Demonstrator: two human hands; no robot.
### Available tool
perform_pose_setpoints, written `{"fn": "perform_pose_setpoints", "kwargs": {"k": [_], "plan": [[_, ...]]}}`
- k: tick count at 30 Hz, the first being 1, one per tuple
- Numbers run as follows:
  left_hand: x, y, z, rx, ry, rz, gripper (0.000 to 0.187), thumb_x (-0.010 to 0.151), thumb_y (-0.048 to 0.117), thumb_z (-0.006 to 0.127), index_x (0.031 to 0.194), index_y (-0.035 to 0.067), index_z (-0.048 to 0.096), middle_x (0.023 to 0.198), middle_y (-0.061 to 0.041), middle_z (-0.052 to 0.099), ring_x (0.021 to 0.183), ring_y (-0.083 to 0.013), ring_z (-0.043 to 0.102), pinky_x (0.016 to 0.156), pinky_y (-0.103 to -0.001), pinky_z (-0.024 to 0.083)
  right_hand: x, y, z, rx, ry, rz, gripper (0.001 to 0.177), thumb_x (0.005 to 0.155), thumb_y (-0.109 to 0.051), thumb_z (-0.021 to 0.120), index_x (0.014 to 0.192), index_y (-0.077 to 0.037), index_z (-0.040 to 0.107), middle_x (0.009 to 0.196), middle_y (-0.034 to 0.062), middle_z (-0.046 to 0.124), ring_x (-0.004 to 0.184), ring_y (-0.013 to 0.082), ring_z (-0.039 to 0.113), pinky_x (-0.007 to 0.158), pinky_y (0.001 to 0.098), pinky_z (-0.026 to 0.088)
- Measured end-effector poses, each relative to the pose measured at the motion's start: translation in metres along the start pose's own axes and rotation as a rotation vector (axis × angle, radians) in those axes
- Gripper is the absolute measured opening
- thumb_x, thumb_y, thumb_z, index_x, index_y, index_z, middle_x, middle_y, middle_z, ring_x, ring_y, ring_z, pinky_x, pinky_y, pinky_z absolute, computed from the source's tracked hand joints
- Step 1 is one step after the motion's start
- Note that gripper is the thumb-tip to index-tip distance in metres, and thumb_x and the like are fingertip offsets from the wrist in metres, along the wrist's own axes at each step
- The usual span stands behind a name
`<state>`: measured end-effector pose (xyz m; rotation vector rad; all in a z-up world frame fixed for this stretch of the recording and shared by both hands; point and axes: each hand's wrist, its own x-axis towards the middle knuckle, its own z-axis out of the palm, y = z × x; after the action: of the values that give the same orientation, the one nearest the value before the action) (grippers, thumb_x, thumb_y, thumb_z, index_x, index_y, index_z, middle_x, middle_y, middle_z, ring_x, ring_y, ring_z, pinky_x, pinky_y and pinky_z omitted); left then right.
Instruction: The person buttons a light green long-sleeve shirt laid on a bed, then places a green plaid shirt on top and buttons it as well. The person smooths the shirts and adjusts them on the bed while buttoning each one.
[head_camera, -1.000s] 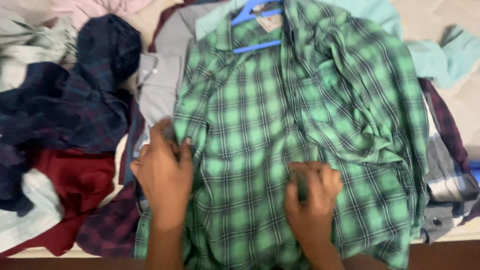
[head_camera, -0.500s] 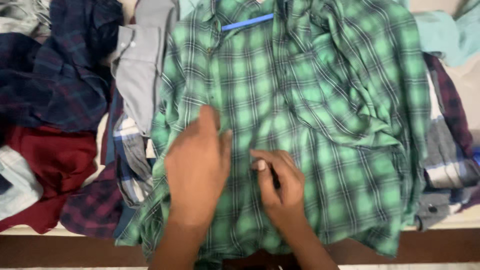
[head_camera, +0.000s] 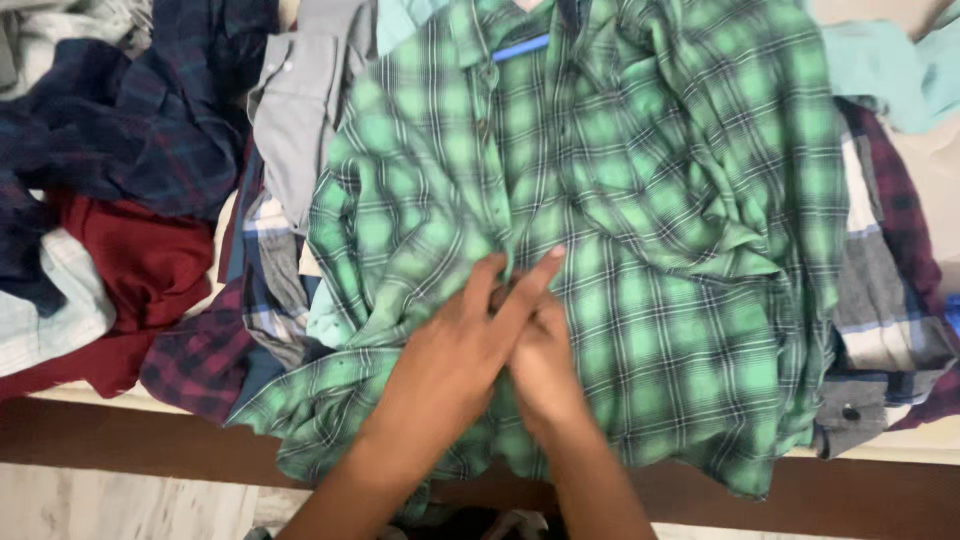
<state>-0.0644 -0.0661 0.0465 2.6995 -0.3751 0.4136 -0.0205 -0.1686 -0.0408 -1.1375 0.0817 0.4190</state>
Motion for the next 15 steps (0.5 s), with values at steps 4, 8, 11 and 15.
{"fn": "perform_pose_setpoints", "kwargs": {"k": [4,8,11,15], "plan": [[-0.023,0.001,-0.005,-0.065,-0.071,-0.322,0.085,0.079,0.010,0.071,0.155,0.019,0.034,0.137,-0.017,0.053,0.086,-0.0398,0.071,0.063,-0.047,0.058,0.001,0.012,0.002,0.046,-0.030,-0.106,0.016,0.103,-0.010,0.059,0.111,0.002,0.066,0.089,0.0032,0.066,0.075,0.0118,0.060,0.063,0.0282,0.048],[-0.060,-0.014,-0.013,0.189,-0.171,-0.510,0.048,0.087,0.033,0.074,0.128,0.019,0.054,0.116,-0.005,0.061,0.084,-0.0345,0.073,0.064,-0.047,0.058,-0.001,-0.004,0.005,0.278,0.067,0.015,0.016,0.101,-0.017,0.061,0.114,-0.007,0.063,0.079,-0.0023,0.057,0.061,0.0066,0.051,0.059,0.0275,0.053],[-0.087,-0.019,-0.023,0.350,-0.306,-0.637,0.035,0.085,0.034,0.073,0.116,0.023,0.062,0.119,0.002,0.062,0.090,-0.0293,0.072,0.072,-0.045,0.058,-0.003,-0.007,0.007,0.338,0.066,0.027,0.019,0.098,-0.018,0.059,0.115,-0.010,0.060,0.086,-0.0035,0.063,0.064,0.0065,0.057,0.054,0.0258,0.049],[-0.122,-0.033,-0.033,0.612,-0.314,-0.594,0.038,0.071,0.043,0.077,0.100,0.023,0.065,0.119,0.003,0.063,0.116,-0.0257,0.062,0.089,-0.048,0.051,0.005,0.001,-0.004,0.419,0.065,-0.105,0.021,0.104,-0.015,0.064,0.124,-0.009,0.059,0.094,-0.0025,0.062,0.068,0.0041,0.052,0.054,0.0221,0.044]]}}
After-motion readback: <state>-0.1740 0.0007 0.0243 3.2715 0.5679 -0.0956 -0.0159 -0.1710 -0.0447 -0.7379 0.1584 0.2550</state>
